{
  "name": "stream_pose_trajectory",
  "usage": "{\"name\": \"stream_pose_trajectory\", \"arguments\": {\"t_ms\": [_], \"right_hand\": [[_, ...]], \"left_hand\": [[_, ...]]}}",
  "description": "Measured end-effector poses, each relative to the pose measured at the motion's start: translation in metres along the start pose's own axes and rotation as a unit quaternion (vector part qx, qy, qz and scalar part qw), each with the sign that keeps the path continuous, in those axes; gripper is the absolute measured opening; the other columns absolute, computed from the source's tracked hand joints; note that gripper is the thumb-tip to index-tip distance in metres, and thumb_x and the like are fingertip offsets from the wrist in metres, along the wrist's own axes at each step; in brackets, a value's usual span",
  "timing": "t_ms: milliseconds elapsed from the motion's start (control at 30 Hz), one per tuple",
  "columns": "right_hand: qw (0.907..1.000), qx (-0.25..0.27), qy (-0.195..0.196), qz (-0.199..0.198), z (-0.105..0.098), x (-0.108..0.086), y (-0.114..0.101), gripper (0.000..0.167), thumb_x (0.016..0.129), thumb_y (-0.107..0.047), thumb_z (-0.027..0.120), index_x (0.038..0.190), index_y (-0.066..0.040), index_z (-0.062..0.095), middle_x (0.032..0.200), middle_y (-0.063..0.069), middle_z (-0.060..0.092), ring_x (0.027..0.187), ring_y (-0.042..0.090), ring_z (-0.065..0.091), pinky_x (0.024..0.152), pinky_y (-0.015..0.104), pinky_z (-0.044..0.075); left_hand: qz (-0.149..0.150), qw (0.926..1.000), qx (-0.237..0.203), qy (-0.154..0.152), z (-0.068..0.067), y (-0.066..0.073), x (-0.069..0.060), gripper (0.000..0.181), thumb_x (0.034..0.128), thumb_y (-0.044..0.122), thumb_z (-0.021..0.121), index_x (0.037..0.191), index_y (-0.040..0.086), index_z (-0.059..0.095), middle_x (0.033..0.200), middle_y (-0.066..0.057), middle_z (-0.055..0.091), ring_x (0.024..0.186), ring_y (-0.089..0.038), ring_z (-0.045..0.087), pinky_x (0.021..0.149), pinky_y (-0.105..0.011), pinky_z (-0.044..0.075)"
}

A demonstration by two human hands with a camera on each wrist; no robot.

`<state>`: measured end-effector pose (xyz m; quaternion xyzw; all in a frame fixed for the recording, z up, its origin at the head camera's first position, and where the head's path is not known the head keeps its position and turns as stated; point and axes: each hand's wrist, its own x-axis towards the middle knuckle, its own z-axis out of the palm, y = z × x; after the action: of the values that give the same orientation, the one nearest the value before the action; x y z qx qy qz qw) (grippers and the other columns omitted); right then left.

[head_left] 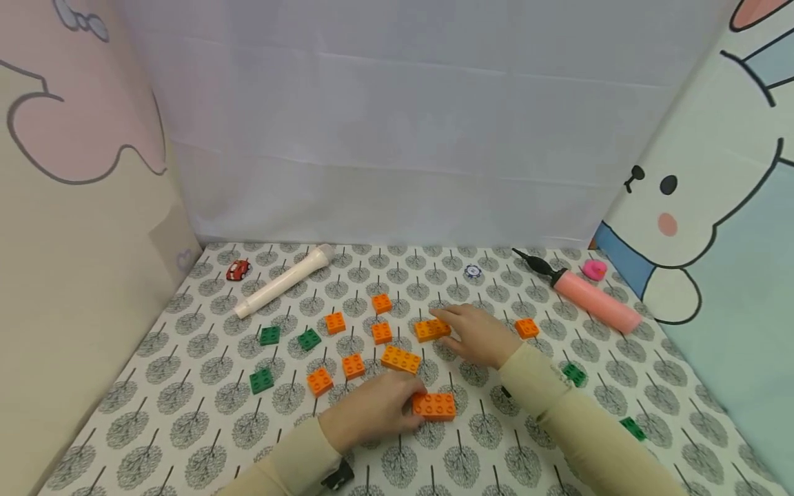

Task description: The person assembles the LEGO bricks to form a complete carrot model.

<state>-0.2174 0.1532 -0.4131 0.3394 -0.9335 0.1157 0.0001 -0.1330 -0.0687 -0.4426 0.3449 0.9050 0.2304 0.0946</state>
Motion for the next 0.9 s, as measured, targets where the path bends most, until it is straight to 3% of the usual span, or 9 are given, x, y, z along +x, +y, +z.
{"name": "stream_pose_trajectory", "arguments": {"t_ms": [100,233,433,667,900], "right_hand": [[0.9991,-0.006,-0.036,0.02,0.007,0.01,0.004,0.056,0.095,-0.026,0.068,0.146,-0.011,0.05,0.145,0.016,0.053,0.127,0.038,0.054,0.107,0.055,0.042],[0.9983,-0.002,-0.052,0.026,0.012,0.015,0.005,0.052,0.094,-0.023,0.067,0.143,-0.012,0.053,0.145,0.015,0.052,0.128,0.038,0.053,0.106,0.057,0.043],[0.9988,-0.006,-0.046,0.015,0.017,0.016,0.005,0.046,0.093,-0.019,0.068,0.138,-0.013,0.058,0.135,0.013,0.06,0.114,0.034,0.062,0.098,0.052,0.05],[0.9987,0.019,-0.044,0.02,0.018,0.013,0.008,0.044,0.094,-0.02,0.068,0.137,-0.014,0.06,0.128,0.01,0.063,0.111,0.03,0.063,0.097,0.049,0.052],[0.9993,0.036,-0.011,0.004,0.01,-0.006,0.015,0.043,0.097,-0.021,0.065,0.139,-0.017,0.059,0.112,0.003,0.065,0.097,0.018,0.063,0.087,0.039,0.055]], "left_hand": [[0.006,1.0,0.004,0.001,0.001,0.0,0.001,0.033,0.0841,0.028,0.078,0.114,0.015,0.07,0.104,0.007,0.069,0.077,0.003,0.054,0.074,-0.016,0.051],[0.01,0.9999,0.009,0.004,0.002,0.001,0.001,0.034,0.0843,0.029,0.077,0.114,0.016,0.069,0.104,0.007,0.069,0.08,0.002,0.056,0.077,-0.017,0.052],[-0.006,0.9999,0.015,0.002,0.003,0.0,-0.001,0.035,0.0846,0.032,0.077,0.115,0.017,0.069,0.105,0.008,0.068,0.086,-0.001,0.058,0.082,-0.022,0.053],[0.006,0.9998,0.018,0.01,0.002,0.0,-0.001,0.034,0.0846,0.031,0.078,0.114,0.016,0.07,0.105,0.007,0.069,0.087,-0.001,0.059,0.081,-0.021,0.053],[-0.002,0.9997,0.024,0.005,0.002,-0.001,-0.001,0.036,0.0848,0.033,0.077,0.116,0.018,0.069,0.108,0.007,0.069,0.089,-0.002,0.06,0.083,-0.022,0.054]]}}
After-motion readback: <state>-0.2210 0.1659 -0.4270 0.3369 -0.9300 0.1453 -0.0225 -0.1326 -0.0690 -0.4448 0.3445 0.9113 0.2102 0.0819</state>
